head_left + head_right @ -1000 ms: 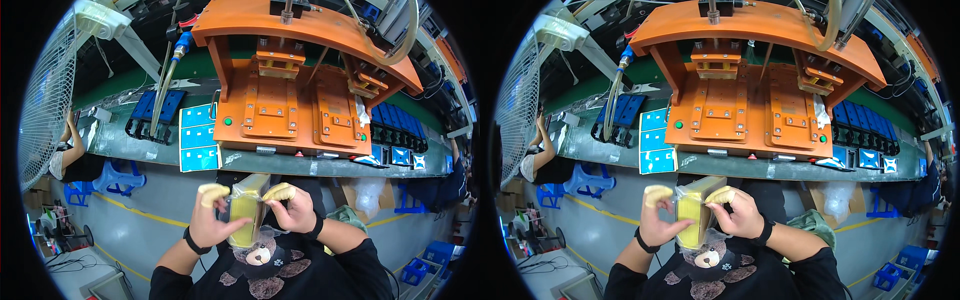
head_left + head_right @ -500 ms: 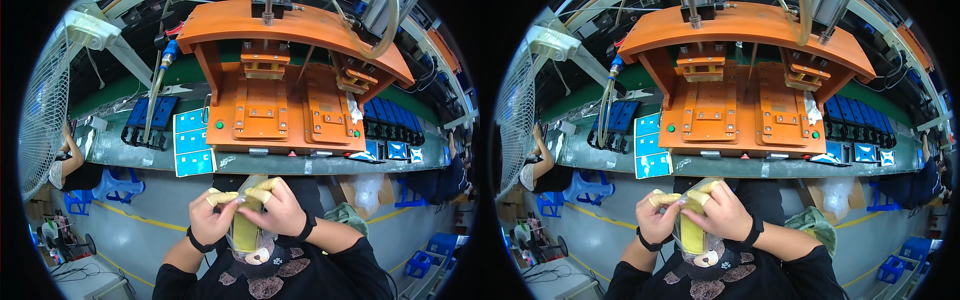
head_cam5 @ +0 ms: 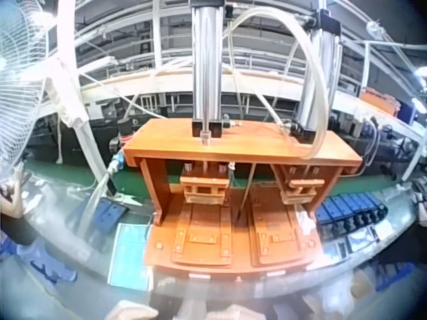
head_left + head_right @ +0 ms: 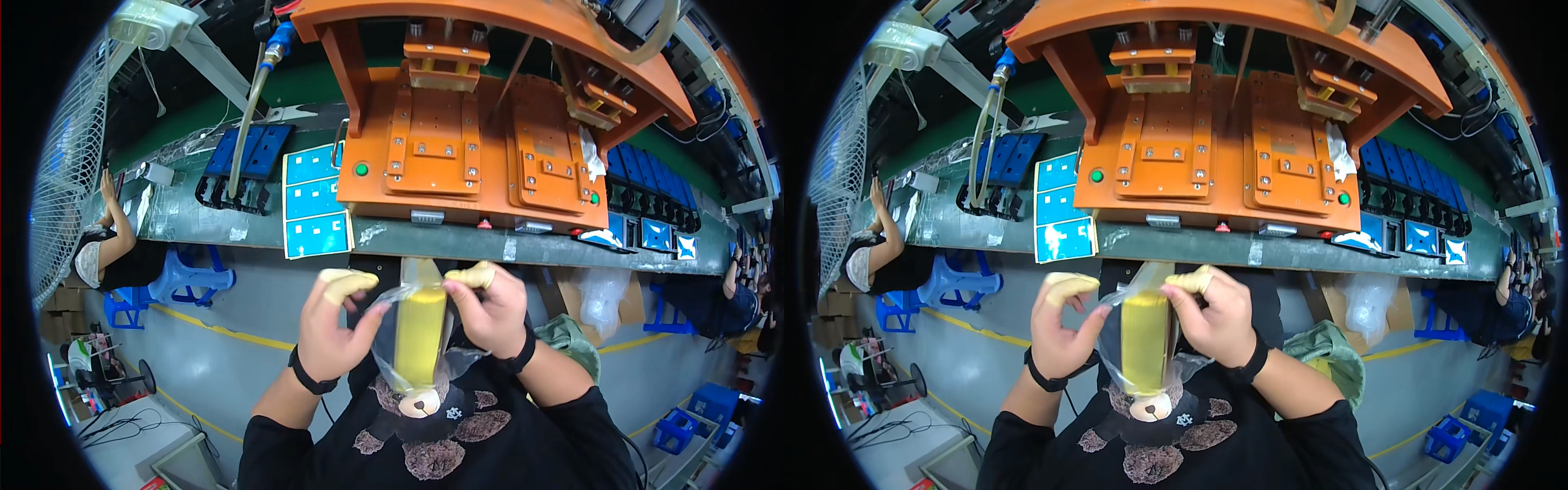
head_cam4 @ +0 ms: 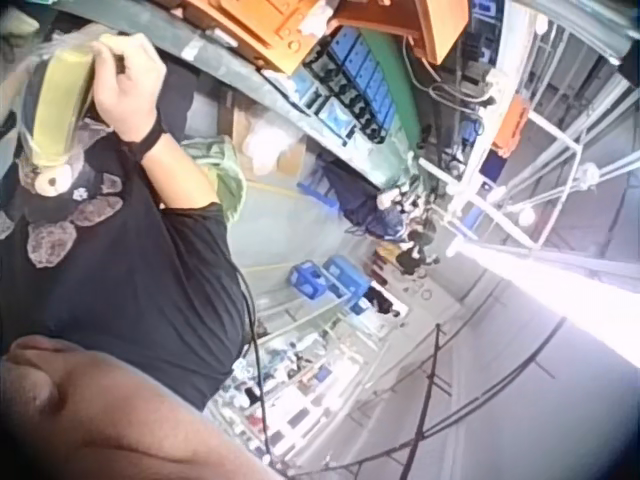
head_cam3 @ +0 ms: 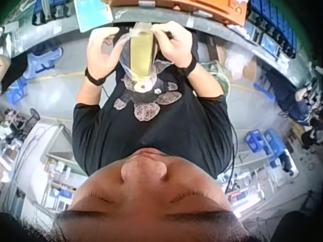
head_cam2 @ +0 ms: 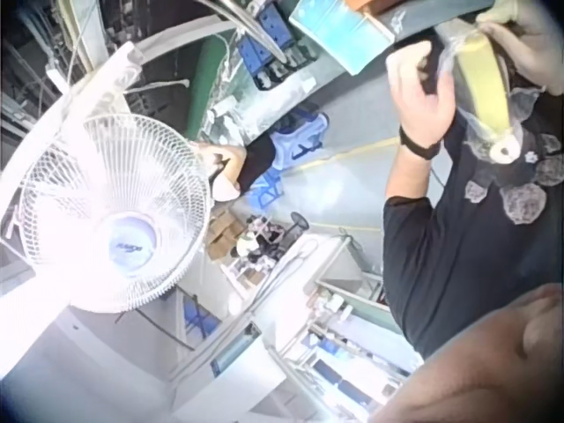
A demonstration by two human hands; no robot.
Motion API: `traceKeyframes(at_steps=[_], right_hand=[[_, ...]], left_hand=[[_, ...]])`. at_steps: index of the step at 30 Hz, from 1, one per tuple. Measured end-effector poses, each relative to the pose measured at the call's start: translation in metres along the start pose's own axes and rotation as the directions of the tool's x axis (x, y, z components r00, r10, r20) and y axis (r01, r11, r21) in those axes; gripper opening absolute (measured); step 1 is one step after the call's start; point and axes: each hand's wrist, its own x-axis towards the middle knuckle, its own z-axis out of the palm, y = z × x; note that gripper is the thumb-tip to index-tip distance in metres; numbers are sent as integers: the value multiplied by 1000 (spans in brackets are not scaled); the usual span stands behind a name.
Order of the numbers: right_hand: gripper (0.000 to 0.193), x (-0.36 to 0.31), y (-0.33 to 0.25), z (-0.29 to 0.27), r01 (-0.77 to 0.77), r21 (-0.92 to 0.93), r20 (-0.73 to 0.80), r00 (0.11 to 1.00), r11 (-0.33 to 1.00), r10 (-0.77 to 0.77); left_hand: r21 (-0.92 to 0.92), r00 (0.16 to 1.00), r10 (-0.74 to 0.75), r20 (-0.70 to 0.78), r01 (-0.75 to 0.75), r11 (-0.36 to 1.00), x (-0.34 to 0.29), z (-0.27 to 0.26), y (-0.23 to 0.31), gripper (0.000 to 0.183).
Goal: Assembling electronic components using a pneumatic press jig on a factory production line.
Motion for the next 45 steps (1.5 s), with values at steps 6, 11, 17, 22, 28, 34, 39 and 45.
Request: traceKeyframes(at_steps=[6, 11, 17, 22, 28, 34, 39, 45], right_hand=[[5, 10, 0, 9, -87, 58, 32, 996, 995, 85], [4, 12, 16, 8, -210, 128, 57, 977, 969, 204], [24, 24, 21, 6, -150, 150, 64, 988, 977, 141], [42, 29, -45, -32, 406, -100, 470, 824, 908, -317], [32, 0, -18, -9, 521, 28, 629, 654, 853, -420], [16, -23, -15, -4, 504, -105, 622, 706, 857, -338], [19, -15, -6, -19, 515, 169, 556, 654, 840, -513], [41, -28, 23, -12, 458, 174, 653, 609, 872, -450]], left_hand=[[-66, 740, 483, 468, -515, 854, -18, -11, 23, 47], [72, 638, 373, 674, -559, 826, -11, -22, 11, 41], [14, 604, 326, 728, -487, 873, 3, -21, 5, 19], [-62, 579, 361, 731, -471, 880, 7, -11, 2, 15], [9, 609, 293, 738, -443, 897, 1, -23, -7, 26], [-139, 633, 380, 675, -397, 907, 21, -22, 21, 12], [-150, 685, 375, 625, -366, 918, 18, -29, 17, 14], [-221, 728, 431, 534, -371, 902, 1, -18, 9, 16]])
